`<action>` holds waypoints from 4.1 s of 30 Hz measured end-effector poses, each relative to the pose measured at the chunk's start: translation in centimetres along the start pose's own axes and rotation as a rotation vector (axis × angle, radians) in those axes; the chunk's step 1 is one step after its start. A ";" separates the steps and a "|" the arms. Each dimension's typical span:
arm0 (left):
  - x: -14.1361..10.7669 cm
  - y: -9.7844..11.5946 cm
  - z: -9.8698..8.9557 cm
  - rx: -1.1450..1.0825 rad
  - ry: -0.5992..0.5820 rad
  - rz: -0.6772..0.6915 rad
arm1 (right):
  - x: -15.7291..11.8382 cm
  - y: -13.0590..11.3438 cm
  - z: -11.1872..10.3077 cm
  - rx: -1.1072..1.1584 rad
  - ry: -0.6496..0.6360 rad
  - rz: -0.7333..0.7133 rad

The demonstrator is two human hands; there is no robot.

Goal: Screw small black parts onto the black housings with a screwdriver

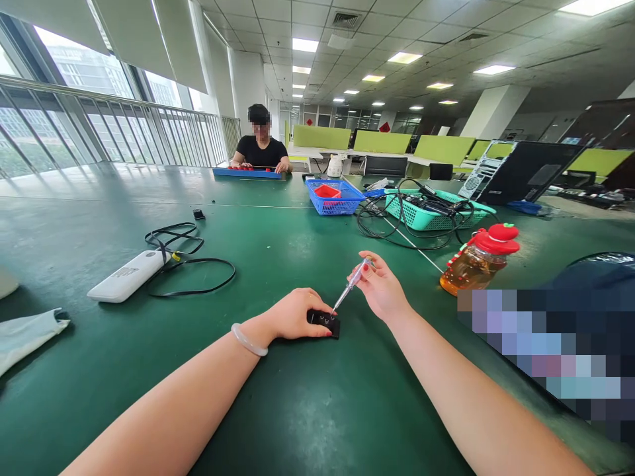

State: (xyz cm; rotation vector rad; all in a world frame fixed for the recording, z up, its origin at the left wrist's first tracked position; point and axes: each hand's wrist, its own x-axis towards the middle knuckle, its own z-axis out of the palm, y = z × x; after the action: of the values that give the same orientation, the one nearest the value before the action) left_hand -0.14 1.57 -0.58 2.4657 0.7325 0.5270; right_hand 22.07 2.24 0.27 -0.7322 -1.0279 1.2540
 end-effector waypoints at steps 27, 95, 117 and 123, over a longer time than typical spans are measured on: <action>0.0 0.0 -0.5 0.142 0.168 -0.328 | 0.5 2.1 -1.0 0.047 0.161 0.229; 0.3 -0.7 -0.7 0.166 0.157 -0.211 | -4.8 0.1 4.9 -0.955 -0.358 -0.732; 0.1 -0.2 -0.7 0.198 0.174 -0.268 | -3.8 0.5 3.7 -0.782 -0.097 -0.632; 0.0 -0.1 -0.9 0.193 0.299 -0.253 | -3.7 -0.1 3.7 -0.719 -0.057 -0.622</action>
State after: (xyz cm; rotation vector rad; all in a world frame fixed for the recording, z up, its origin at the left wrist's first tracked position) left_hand -0.60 1.91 0.06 2.4413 1.2487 0.7664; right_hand 18.67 -1.70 0.99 -0.8172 -1.6256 0.3515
